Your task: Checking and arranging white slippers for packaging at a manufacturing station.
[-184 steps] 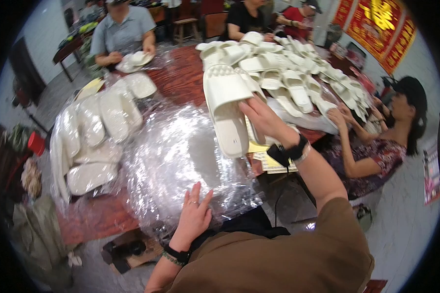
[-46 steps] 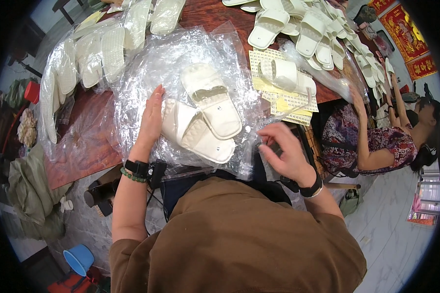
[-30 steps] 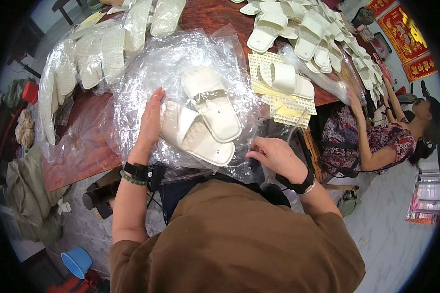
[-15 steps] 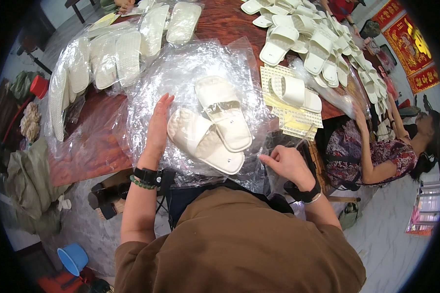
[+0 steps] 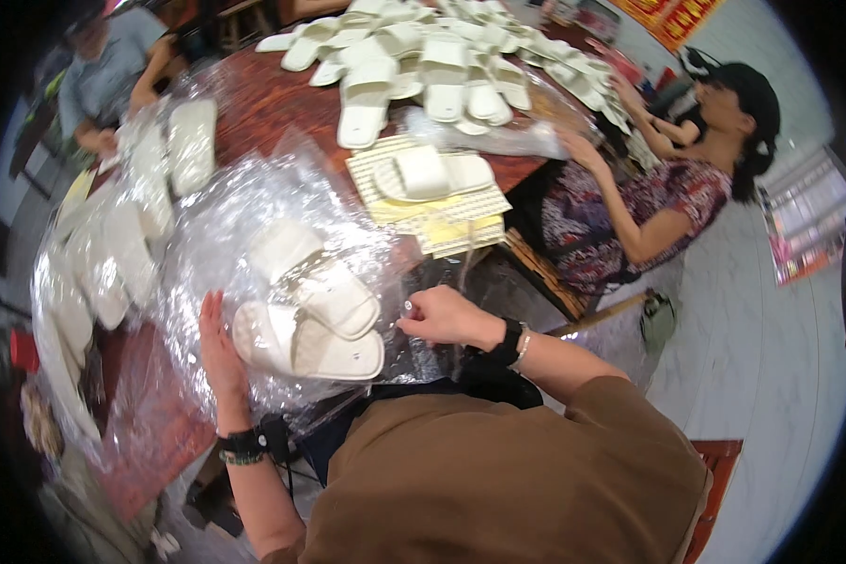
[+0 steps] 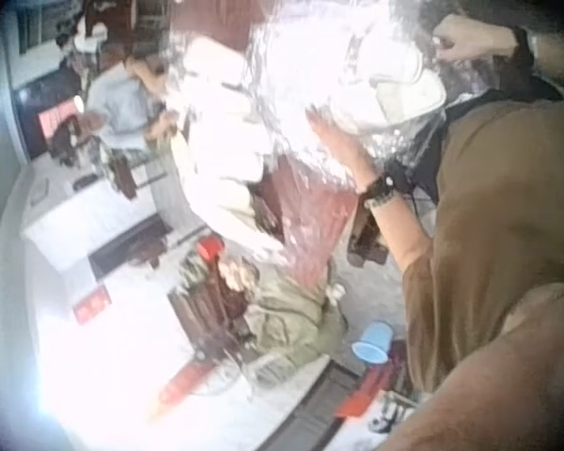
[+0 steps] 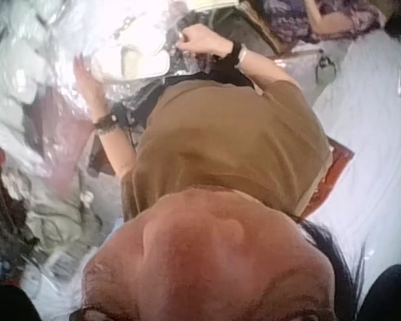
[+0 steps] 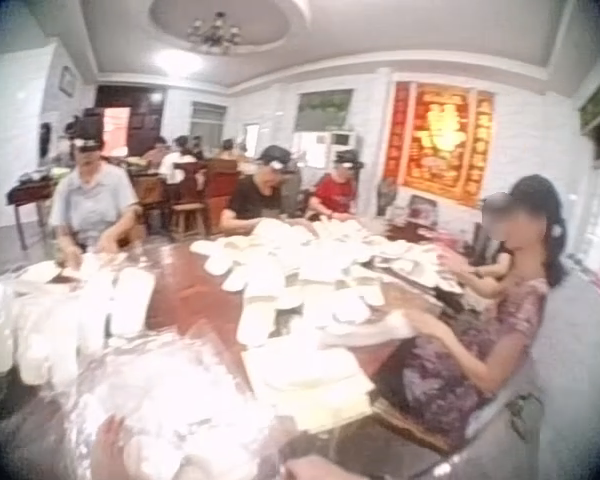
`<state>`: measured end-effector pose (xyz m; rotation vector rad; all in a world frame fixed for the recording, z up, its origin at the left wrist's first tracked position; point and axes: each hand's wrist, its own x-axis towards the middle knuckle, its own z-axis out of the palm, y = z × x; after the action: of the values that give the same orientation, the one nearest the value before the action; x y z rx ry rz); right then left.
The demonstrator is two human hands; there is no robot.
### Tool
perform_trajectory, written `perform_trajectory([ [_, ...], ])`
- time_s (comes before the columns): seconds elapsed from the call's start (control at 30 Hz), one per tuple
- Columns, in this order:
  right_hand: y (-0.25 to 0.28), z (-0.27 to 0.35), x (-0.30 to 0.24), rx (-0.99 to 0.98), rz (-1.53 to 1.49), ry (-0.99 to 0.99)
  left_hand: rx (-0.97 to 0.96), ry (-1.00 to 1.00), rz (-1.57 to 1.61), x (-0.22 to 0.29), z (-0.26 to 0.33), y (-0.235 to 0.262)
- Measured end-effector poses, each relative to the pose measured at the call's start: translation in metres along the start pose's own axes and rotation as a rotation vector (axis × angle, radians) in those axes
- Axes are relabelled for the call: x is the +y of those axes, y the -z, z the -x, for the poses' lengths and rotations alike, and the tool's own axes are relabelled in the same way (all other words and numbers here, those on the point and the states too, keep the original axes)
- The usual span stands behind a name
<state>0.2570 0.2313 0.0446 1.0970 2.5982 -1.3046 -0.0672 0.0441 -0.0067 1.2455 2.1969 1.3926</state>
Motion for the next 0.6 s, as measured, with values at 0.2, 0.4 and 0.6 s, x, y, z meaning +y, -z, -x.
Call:
perform_trajectory([
  [0.2,0.018,0.014,-0.026,-0.220,-0.541,-0.040,0.020,0.185,0.574,0.003,-0.001,-0.008],
  [0.4,0.021,0.011,-0.031,-0.593,-1.263,0.509,0.002,0.084,0.365,-0.006,0.002,-0.004],
  [0.6,-0.006,-0.036,-0.015,0.106,0.056,0.712,0.053,0.182,0.578,-0.028,-0.004,-0.003],
])
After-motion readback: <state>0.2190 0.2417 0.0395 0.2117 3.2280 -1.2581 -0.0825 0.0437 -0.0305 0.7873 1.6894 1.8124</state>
